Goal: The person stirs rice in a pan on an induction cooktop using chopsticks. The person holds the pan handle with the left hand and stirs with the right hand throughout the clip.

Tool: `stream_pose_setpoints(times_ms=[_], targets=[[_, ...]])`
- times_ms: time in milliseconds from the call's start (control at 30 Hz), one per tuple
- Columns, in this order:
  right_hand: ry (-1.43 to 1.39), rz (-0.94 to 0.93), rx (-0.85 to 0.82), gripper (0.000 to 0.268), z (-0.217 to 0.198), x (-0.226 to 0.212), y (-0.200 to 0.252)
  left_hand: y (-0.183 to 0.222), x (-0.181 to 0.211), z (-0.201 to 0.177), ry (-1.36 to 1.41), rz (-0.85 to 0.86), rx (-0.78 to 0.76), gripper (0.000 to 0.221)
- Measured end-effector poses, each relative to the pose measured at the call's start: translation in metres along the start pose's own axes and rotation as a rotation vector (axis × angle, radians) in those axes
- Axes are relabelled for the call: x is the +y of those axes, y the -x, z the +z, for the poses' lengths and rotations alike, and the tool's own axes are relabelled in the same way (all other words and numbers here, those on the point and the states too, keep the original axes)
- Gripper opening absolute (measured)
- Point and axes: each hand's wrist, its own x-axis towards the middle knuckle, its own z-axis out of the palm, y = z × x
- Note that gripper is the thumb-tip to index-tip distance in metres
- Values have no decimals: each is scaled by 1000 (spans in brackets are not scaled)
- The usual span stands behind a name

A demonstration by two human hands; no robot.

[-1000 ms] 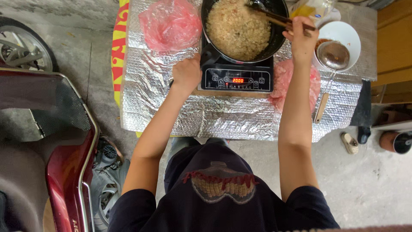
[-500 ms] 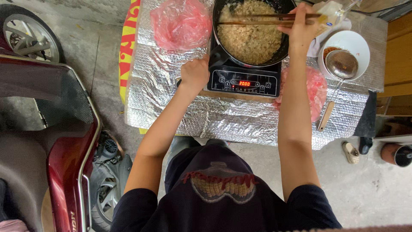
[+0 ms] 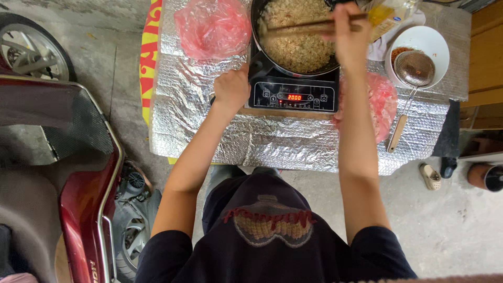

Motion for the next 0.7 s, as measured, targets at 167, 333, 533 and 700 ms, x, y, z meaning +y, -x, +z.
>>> stream_pose_setpoints(times_ms=[167, 333, 533, 700], targets=[[191, -5, 91, 24, -71, -52, 22, 2, 1, -1, 0, -2, 13, 26], [362, -143, 255, 23, -80, -50, 40, 2, 1, 1, -12, 0, -1, 25], [371, -62, 70, 16, -49, -53, 78, 1, 1, 0, -18, 12, 7, 29], [178, -41, 175, 13, -55, -81, 98, 2, 1, -3, 9, -4, -11, 33]])
